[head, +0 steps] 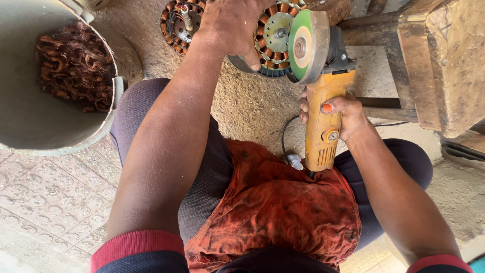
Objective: The person uses an angle grinder to grind the copper windings on several circular motor stator parts. They hold each part with one hand and apply the grinder with the other, creating sparks and copper shavings that fall into a nearby bucket.
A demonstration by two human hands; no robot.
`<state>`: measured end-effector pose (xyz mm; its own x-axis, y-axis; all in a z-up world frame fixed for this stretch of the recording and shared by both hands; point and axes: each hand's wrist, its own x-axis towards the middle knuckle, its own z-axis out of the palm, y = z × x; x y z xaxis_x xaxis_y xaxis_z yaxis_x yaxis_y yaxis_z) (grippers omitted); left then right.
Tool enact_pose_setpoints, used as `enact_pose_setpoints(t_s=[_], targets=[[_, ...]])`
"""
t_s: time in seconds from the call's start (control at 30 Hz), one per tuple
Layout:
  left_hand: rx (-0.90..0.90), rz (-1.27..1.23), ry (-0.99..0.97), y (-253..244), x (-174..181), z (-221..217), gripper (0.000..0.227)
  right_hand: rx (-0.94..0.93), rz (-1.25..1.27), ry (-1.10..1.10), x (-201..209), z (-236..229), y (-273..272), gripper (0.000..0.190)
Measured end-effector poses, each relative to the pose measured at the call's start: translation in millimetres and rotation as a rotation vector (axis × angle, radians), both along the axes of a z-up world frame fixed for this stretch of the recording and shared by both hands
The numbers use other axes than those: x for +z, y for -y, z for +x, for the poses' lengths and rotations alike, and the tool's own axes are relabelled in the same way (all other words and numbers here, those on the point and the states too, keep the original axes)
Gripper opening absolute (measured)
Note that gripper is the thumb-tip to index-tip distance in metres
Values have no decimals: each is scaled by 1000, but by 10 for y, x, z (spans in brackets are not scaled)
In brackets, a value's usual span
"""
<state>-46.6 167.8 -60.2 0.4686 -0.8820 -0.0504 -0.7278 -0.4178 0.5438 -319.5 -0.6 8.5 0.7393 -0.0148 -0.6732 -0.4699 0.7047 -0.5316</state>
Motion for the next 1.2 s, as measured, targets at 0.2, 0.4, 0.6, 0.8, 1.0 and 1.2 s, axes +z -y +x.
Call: enact_pose_setpoints(t_s=[0.2,0.4,0.6,0.8,1.0,1.2], targets=[[12,-33,29,-14,44,7,124,1,3,10,-12,15,1,59],[16,6,75,-6,70,16,121,5,-14,-5,-2,30,-14,60],[20,34,90,6,83,-7,117,7,-12,-8,-2,19,-20,59],[46,69,13,4,139,-19,115,6,6,-7,-4,0,-22,58],[38,78,105,12,183,-12,126,41,0,-8,4,-1,-16,59],[34,105,-17,-17,242,-10,138,48,28,-21,-5,4,-7,58]])
